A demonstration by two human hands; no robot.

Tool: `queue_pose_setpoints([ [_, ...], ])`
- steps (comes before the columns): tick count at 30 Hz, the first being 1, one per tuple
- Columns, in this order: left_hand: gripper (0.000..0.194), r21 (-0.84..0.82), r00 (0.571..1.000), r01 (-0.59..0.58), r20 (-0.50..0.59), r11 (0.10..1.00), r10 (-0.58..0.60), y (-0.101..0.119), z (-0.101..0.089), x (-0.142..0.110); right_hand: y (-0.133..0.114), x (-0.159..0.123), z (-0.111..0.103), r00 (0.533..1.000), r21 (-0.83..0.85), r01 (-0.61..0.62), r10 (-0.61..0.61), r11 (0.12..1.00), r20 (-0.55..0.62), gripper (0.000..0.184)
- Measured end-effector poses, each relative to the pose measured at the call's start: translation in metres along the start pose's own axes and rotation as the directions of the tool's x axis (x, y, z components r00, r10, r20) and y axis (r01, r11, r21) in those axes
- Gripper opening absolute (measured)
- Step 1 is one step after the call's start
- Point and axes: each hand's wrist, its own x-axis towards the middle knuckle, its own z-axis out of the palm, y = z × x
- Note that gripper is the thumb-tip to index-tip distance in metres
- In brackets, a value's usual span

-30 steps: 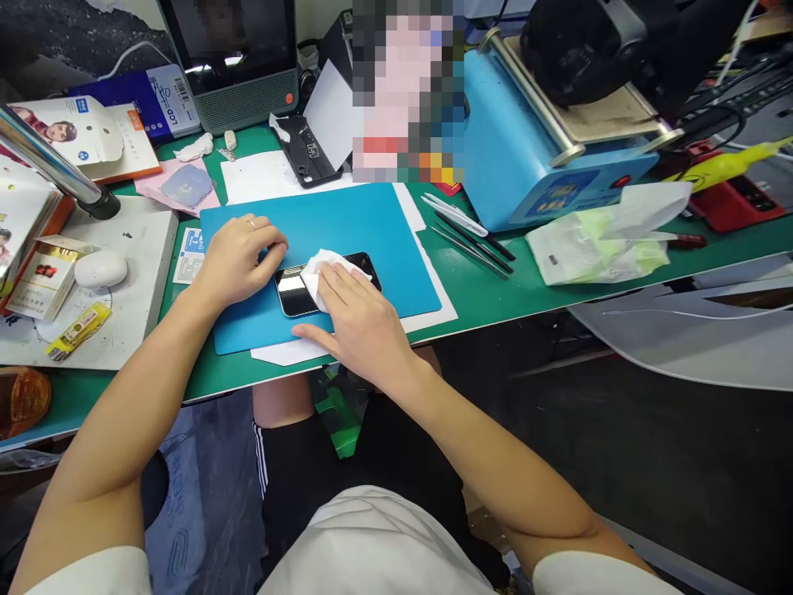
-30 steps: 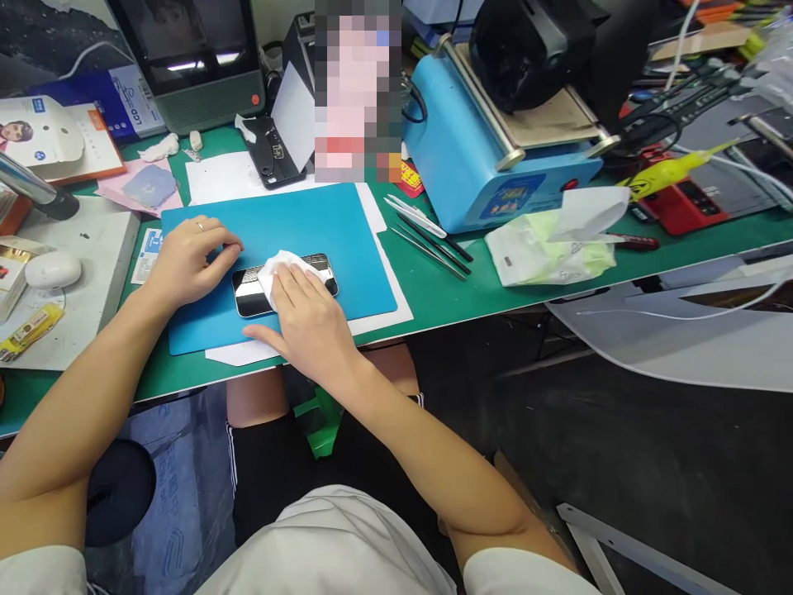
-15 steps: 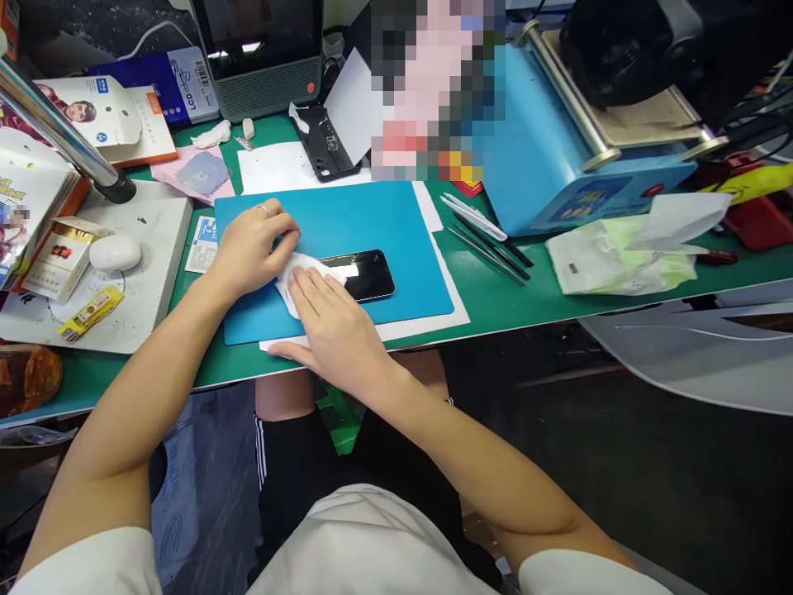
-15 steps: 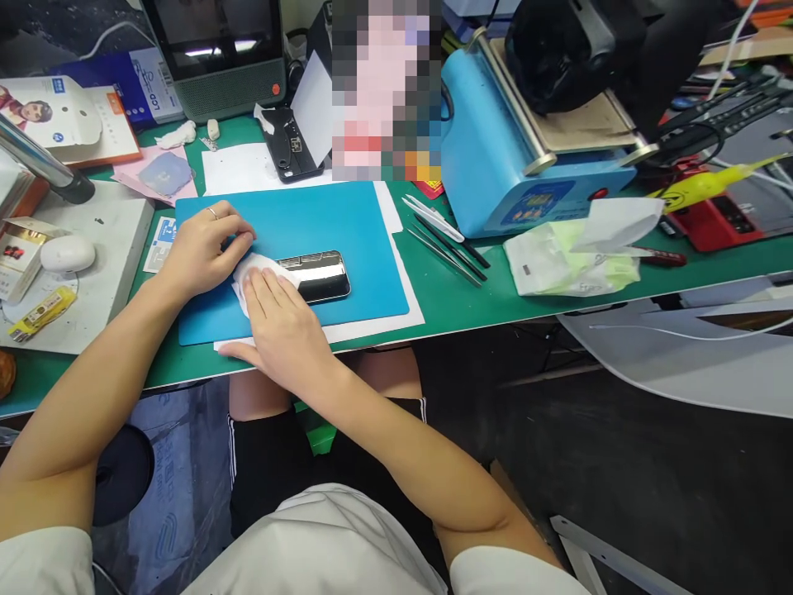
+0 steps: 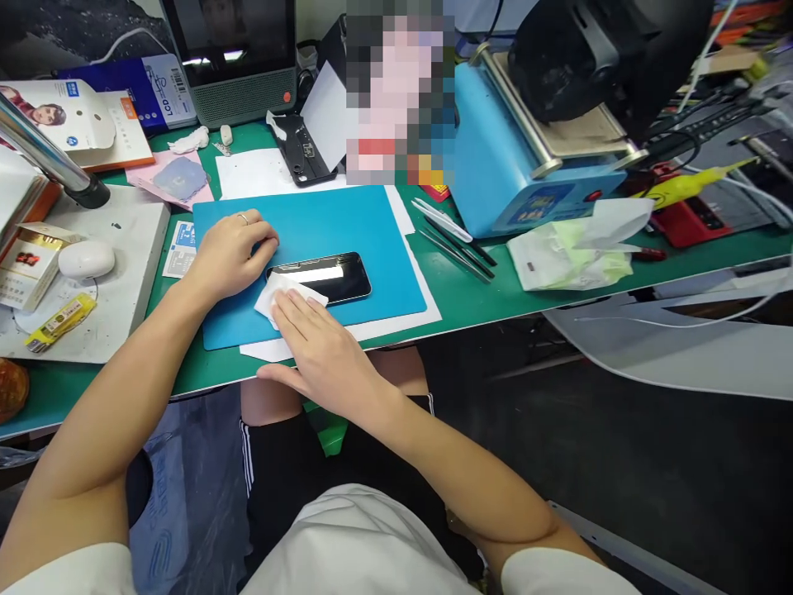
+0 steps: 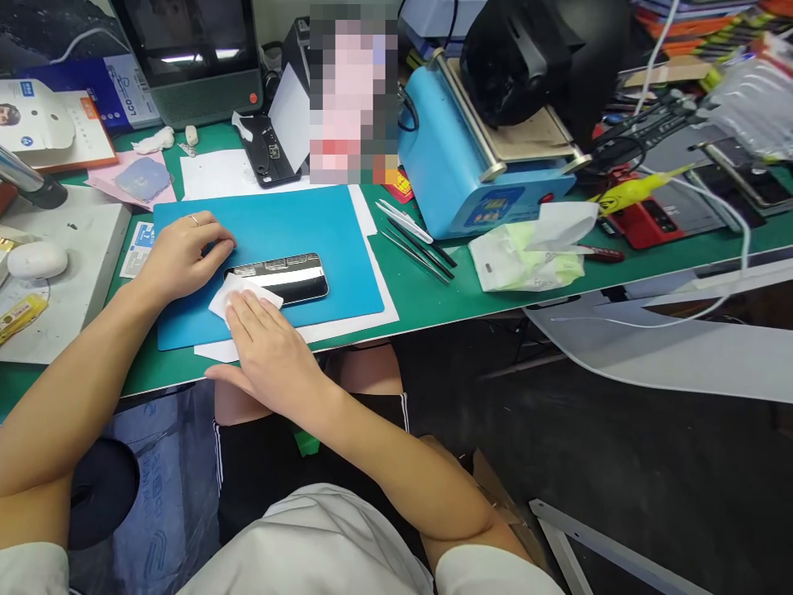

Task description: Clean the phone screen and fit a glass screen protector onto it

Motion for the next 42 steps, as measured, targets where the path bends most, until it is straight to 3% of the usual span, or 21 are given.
queue_pose_setpoints([
  [4,0.035,0.001,1.000,-0.015,0.004,1.000,0.015,-0.002,-0.002,0.000,0.008,-0.003,-0.006,0.999,0.021,-0.009,0.008,1.000,0.031,0.088],
  [11,0.037,0.015,0.998,-0.063,0.011,0.998,0.063,-0.007,-0.002,0.001,0.043,-0.033,-0.020,0.997,0.072,-0.074,0.076,0.995,-0.026,0.065],
  [21,0.041,-0.027,0.997,-0.042,0.057,0.999,0.044,-0.002,-0.008,0.000,0.074,-0.057,-0.029,0.978,0.082,-0.200,0.204,0.976,-0.044,0.066],
  [27,0.051,-0.074,0.987,-0.083,0.135,0.994,0.093,0.002,-0.009,0.000,0.073,-0.061,-0.033,0.978,0.049,-0.185,0.189,0.981,-0.090,0.073],
  [33,0.047,-0.082,0.990,-0.056,0.123,0.995,0.066,-0.001,-0.008,0.000,0.061,-0.066,-0.028,0.972,0.002,-0.202,0.201,0.979,-0.121,0.086],
  [42,0.045,-0.101,0.993,-0.058,0.101,0.993,0.069,0.000,-0.007,-0.001,0.058,-0.062,-0.024,0.959,0.015,-0.264,0.264,0.964,-0.106,0.083],
])
